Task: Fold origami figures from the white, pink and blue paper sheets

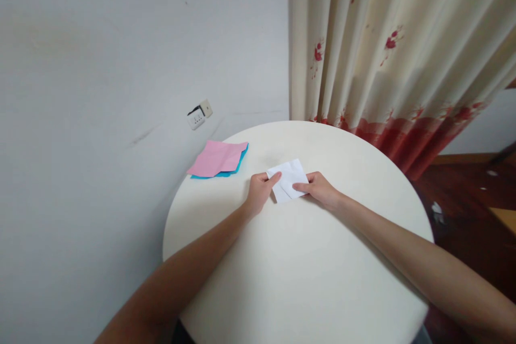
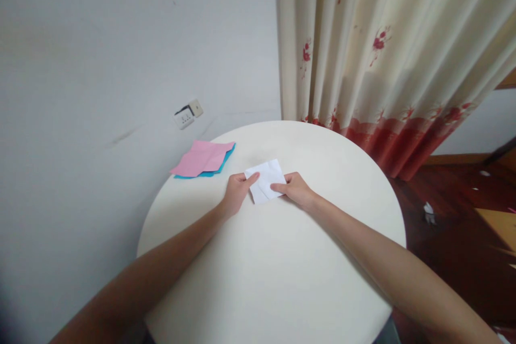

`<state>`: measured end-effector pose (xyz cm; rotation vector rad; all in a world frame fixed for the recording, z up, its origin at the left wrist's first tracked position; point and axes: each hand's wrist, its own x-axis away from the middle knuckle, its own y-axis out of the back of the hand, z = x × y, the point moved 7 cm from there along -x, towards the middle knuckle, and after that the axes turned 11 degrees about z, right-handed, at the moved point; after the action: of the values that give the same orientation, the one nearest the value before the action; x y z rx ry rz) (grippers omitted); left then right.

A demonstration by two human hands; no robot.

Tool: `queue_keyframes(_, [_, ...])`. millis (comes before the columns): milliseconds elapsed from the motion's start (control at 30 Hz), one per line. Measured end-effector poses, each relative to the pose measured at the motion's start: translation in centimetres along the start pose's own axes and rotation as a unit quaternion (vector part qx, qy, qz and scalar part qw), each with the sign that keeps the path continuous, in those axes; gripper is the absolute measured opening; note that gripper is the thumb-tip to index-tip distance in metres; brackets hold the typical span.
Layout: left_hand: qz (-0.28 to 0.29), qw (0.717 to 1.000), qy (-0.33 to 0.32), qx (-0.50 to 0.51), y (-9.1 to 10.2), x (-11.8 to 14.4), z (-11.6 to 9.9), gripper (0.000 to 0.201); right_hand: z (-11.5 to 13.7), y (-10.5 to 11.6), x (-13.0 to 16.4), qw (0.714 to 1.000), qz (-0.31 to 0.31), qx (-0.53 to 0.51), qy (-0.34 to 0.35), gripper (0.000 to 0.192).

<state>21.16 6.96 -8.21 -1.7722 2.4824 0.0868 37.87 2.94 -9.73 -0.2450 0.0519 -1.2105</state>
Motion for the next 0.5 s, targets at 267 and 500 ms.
queue_keyframes(267, [0.109,0.993,0.023,0.049,-2.0,0.4,0.4,0.046,0.5,-0.3,0.2,1.0,0.009,-0.002,0.013,0.033])
queue_keyframes(500, [0.05,0.997,0.023,0.052,-0.5,-0.4,0.6,0.037,0.5,-0.1,0.3,1.0,-0.001,0.002,0.003,0.032])
